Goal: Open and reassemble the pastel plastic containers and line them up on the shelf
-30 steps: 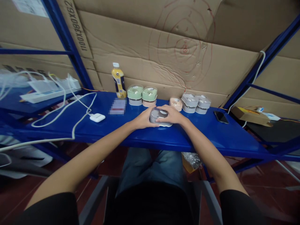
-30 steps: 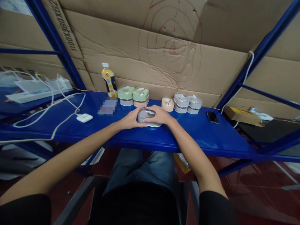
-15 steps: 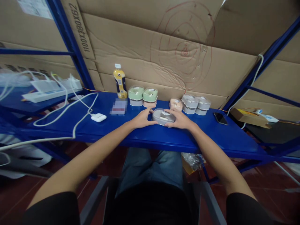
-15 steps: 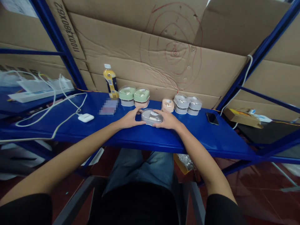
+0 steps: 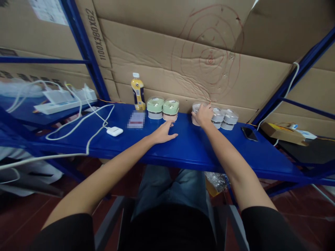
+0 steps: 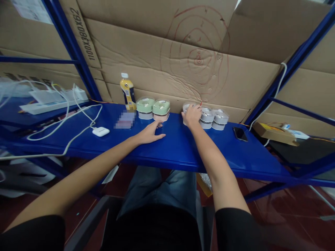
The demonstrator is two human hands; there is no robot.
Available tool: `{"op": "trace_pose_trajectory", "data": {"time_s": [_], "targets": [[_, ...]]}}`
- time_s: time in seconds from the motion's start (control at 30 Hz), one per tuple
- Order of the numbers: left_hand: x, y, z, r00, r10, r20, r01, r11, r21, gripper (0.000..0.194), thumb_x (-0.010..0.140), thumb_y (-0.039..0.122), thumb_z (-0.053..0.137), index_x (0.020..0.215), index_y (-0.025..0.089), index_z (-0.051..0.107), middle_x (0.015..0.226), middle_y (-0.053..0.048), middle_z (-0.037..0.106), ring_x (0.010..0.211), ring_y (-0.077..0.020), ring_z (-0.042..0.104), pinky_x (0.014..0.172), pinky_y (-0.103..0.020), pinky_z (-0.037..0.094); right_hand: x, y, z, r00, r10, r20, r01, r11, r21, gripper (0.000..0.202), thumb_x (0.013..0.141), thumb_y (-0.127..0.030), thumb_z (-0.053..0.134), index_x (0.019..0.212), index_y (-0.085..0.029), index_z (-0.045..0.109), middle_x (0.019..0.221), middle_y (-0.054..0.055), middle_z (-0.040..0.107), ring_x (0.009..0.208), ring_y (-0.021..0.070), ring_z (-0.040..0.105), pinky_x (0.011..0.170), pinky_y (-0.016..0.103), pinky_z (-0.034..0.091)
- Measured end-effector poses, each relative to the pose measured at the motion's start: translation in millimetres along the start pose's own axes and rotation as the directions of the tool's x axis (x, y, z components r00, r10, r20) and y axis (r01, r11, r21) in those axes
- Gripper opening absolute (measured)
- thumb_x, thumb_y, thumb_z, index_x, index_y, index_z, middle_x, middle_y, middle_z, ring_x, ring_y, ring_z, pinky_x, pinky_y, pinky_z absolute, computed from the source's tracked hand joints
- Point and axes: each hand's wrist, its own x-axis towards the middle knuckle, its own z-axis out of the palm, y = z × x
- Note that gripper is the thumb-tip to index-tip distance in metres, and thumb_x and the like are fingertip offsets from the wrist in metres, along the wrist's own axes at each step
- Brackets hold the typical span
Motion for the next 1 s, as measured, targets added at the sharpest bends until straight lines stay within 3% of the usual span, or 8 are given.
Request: {"op": "trace_pose_trajectory", "data": {"time_s": [0.13, 0.3, 0.43, 0.57, 0.7, 0.77, 0.87, 1.0], "targets": [[0, 1, -0.1, 1.000, -0.002, 0.026, 0.002, 1.000, 0.022, 0.069, 0.089, 0.054, 0.075, 0.143, 0.016, 0.053, 0.142, -0.021, 0.066, 0.135, -0.0411, 0.067, 0.117, -0.060, 0.054, -1, -2, 11, 0.999, -0.021, -0.038, 0.021, 1.000, 0.016, 0.083, 0.091, -0.066, 0.073, 0.143, -0.003, 0.060, 0.144, 0.042, 0.054, 0.140, 0.0588, 0.046, 0.111, 0.081, 0.035], [0, 2, 1.0, 0.999, 0.002, 0.033, -0.002, 1.000, 0.020, 0.069, 0.089, 0.052, 0.076, 0.143, 0.016, 0.055, 0.145, -0.021, 0.064, 0.136, -0.0419, 0.066, 0.119, -0.058, 0.054, -6, -10, 0, 0.987, -0.150, -0.053, 0.146, 0.986, -0.080, 0.070, 0.099, -0.060, 0.063, 0.135, 0.000, 0.066, 0.150, 0.041, 0.052, 0.148, 0.0589, 0.037, 0.117, 0.082, 0.026], [1, 1, 2.9, 1.000, 0.013, 0.026, -0.014, 0.999, 0.035, 0.064, 0.089, 0.051, 0.075, 0.140, 0.015, 0.056, 0.141, -0.021, 0.065, 0.135, -0.0406, 0.066, 0.119, -0.059, 0.053, -9, -45, 0, 0.910, -0.411, 0.047, 0.414, 0.905, -0.098, 0.061, 0.100, -0.042, 0.065, 0.147, -0.004, 0.059, 0.161, 0.035, 0.049, 0.152, 0.0526, 0.040, 0.121, 0.074, 0.032], [3, 0, 2.9, 1.000, 0.019, -0.003, -0.019, 0.998, 0.064, 0.049, 0.090, 0.045, 0.071, 0.128, 0.016, 0.062, 0.132, -0.019, 0.069, 0.132, -0.0391, 0.066, 0.119, -0.057, 0.052, -13, -94, 18, 0.786, -0.574, 0.228, 0.608, 0.785, -0.121, 0.083, 0.090, -0.028, 0.080, 0.163, -0.008, 0.044, 0.173, 0.030, 0.038, 0.158, 0.0458, 0.039, 0.125, 0.060, 0.037], [4, 0, 1.8, 0.999, 0.027, -0.022, -0.025, 0.997, 0.074, 0.030, 0.090, 0.039, 0.071, 0.113, 0.020, 0.067, 0.120, -0.015, 0.072, 0.125, -0.0371, 0.068, 0.114, -0.056, 0.055, -16, -121, 36, 0.803, -0.526, 0.281, 0.584, 0.789, -0.191, 0.090, 0.088, -0.026, 0.085, 0.164, -0.008, 0.042, 0.173, 0.031, 0.040, 0.159, 0.0456, 0.039, 0.126, 0.058, 0.037], [4, 0, 1.5, 0.999, 0.030, -0.024, -0.029, 0.997, 0.078, 0.027, 0.090, 0.038, 0.071, 0.110, 0.020, 0.068, 0.118, -0.015, 0.072, 0.124, -0.0368, 0.068, 0.113, -0.056, 0.056, -18, -121, 40, 0.811, -0.517, 0.274, 0.573, 0.796, -0.196, 0.080, 0.092, -0.024, 0.079, 0.162, -0.007, 0.045, 0.167, 0.030, 0.048, 0.154, 0.0451, 0.045, 0.123, 0.057, 0.040], [3, 2, -0.2, 0.999, 0.021, -0.039, -0.018, 0.996, 0.083, 0.025, 0.090, 0.036, 0.072, 0.109, 0.020, 0.069, 0.117, -0.013, 0.071, 0.121, -0.0354, 0.069, 0.111, -0.054, 0.056, -24, -114, 38, 0.773, -0.588, 0.238, 0.628, 0.761, -0.161, 0.057, 0.101, -0.016, 0.059, 0.156, -0.006, 0.052, 0.162, 0.029, 0.055, 0.147, 0.0423, 0.051, 0.120, 0.056, 0.042], [2, 8, -5.8, 0.982, 0.034, -0.185, -0.021, 0.997, 0.071, 0.017, 0.091, 0.030, 0.071, 0.104, 0.021, 0.068, 0.113, -0.010, 0.072, 0.114, -0.0316, 0.071, 0.109, -0.051, 0.057, -32, -91, 21, 0.765, -0.629, 0.140, 0.641, 0.765, -0.069, 0.056, 0.101, -0.011, 0.046, 0.157, -0.005, 0.050, 0.162, 0.027, 0.054, 0.150, 0.0404, 0.047, 0.123, 0.056, 0.041]]}}
